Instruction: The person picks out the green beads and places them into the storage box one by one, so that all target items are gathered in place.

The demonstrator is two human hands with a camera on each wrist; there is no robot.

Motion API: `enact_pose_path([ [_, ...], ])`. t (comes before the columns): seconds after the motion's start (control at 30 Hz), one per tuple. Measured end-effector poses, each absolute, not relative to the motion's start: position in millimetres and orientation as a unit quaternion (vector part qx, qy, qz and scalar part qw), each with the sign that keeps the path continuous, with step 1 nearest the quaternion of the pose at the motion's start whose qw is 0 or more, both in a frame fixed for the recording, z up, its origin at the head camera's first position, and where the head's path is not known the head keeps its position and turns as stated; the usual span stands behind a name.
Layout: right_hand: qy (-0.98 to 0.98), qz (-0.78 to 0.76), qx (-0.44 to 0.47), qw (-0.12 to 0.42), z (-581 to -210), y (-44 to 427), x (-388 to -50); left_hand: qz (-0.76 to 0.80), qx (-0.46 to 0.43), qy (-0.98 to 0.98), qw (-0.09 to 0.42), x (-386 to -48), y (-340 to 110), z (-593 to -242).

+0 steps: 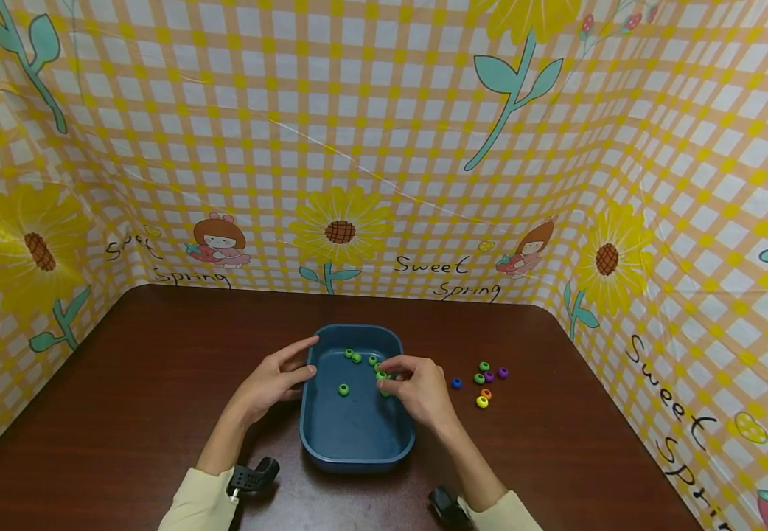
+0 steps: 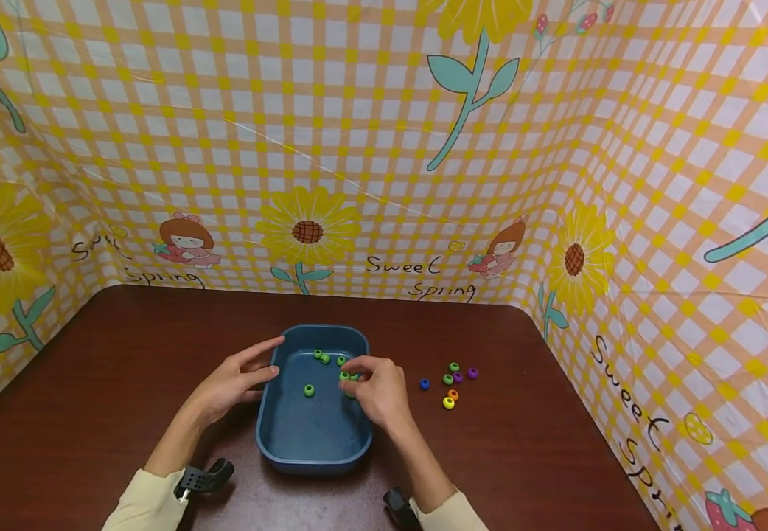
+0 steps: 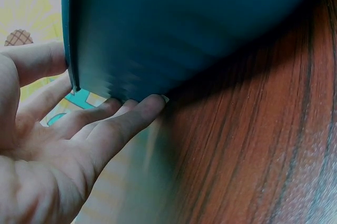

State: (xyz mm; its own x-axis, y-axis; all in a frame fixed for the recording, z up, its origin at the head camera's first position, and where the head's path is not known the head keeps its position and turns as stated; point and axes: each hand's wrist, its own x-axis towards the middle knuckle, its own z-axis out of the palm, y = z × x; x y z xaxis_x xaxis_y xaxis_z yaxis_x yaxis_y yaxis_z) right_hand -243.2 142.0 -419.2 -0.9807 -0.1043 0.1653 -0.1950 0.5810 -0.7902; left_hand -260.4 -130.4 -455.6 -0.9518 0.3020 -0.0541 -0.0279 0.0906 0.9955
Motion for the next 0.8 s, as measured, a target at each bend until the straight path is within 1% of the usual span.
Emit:
enact_pose_path([
  [0.8, -0.898, 0.428, 0.091, 0.045, -421.1, 141.8, -244.2, 0.667, 0.097, 0.728, 0.124, -261.1, -130.6, -456.5],
])
